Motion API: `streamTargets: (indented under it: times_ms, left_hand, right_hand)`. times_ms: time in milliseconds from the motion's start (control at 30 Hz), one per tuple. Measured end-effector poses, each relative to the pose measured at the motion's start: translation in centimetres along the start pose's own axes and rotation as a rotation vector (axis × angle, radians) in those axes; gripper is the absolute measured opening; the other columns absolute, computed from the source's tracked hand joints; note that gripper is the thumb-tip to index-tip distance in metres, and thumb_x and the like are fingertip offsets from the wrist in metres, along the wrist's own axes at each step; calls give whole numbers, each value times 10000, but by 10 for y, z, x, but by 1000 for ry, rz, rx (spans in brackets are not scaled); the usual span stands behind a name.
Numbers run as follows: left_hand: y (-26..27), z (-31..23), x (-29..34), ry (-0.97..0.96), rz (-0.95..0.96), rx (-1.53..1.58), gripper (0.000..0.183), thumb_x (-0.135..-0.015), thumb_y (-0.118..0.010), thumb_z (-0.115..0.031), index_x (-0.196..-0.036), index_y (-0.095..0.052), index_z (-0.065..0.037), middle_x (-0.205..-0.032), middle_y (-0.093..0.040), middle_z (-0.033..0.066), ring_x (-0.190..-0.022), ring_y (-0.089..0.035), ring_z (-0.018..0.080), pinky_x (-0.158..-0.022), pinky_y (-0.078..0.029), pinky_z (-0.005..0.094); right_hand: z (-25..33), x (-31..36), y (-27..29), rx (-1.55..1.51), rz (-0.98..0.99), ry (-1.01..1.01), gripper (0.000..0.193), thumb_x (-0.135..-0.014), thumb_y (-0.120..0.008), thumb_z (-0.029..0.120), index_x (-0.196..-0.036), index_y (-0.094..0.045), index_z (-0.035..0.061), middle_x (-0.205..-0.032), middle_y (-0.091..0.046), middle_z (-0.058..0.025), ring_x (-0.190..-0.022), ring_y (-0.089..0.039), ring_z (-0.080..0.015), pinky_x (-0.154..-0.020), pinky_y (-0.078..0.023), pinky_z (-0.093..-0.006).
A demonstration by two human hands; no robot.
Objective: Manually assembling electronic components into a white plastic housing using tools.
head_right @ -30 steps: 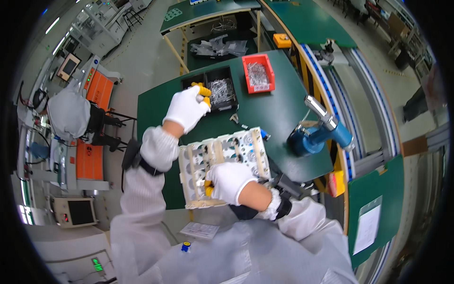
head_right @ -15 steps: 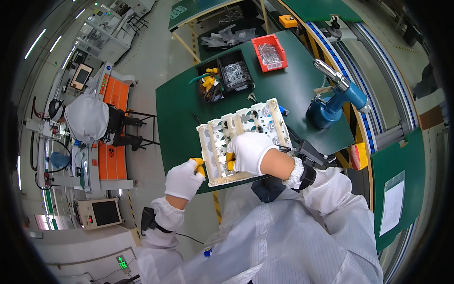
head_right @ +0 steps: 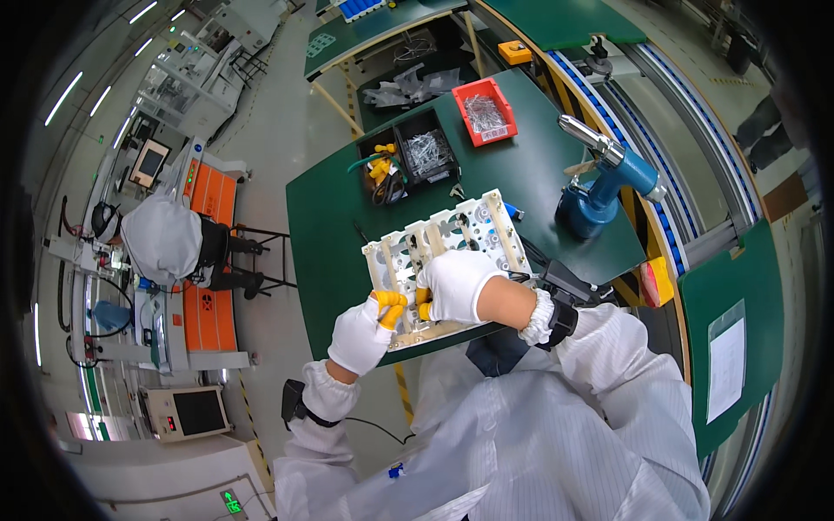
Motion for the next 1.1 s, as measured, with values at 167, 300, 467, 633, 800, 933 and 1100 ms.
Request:
streamTargets:
  times_ms: [167, 300, 467, 633, 800, 933, 1100]
  left_hand:
    - [2, -7, -1, -54, -40, -130, 191, -963, -646, -208, -1057, -705, -52, -849, -734, 123, -689, -695, 312, -623, -557, 378]
    - [-1, -6, -2, -35, -75, -53, 170, -932, -670, -168, -1033, -709, -38, -797, -710, 127, -672, -685, 308, -622, -556, 373]
    - [4, -9, -4, -99, -202, 126, 237, -859, -746, -118, -1058, -701, 4, -745, -688, 123, -633, -669, 274, -627, -555, 341]
    - [-6, 9, 2, 368, -205, 510, 214, -816, -806, -91, -996, -724, -8, -877, -707, 100, -694, -677, 216, -640, -539, 283]
    - [-6, 13, 3, 314, -109, 397, 208, -875, -769, -31, -1064, -696, 18, -945, -714, 62, -833, -668, 120, -738, -540, 255]
    - [-8, 14, 5, 221, -115, 299, 142, -862, -766, -11, -998, -729, 12, -899, -674, 59, -800, -649, 127, -728, -525, 255]
    - [-8, 13, 5, 113, -180, 169, 215, -719, -791, -103, -883, -698, -1, -836, -613, 130, -734, -618, 305, -656, -518, 380]
  right_hand:
    - [-4, 1, -2, -22, -22, 8, 185, -793, -763, 267, -916, -782, 130, -826, -733, -147, -786, -712, -339, -739, -569, -417]
    - [-3, 1, -3, -27, -27, 15, 196, -795, -760, 268, -930, -780, 127, -833, -733, -150, -791, -712, -344, -741, -569, -420]
    - [-4, -1, -4, -4, -19, -6, 196, -787, -763, 262, -928, -781, 127, -829, -733, -153, -789, -712, -345, -740, -568, -421]
    - [-3, -2, -3, 18, -13, -14, 190, -778, -767, 248, -923, -781, 126, -831, -734, -153, -793, -713, -343, -736, -567, -416]
    - [-1, 0, 0, 10, 16, -43, 191, -776, -766, 237, -931, -781, 128, -838, -735, -153, -806, -715, -339, -740, -567, -412]
    - [-2, -1, -2, 3, 13, -29, 195, -773, -769, 238, -935, -783, 130, -834, -736, -151, -805, -716, -338, -740, -567, -412]
    - [-2, -2, -2, -9, 14, -22, 193, -770, -769, 243, -925, -781, 129, -829, -733, -154, -808, -715, -341, -744, -567, -419]
Point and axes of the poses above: each hand's wrist, its own x-axis away from the middle knuckle, its own y-axis out of the back of the hand, z = x × y, the point moved 6 cm from there along -x, towards the middle knuckle
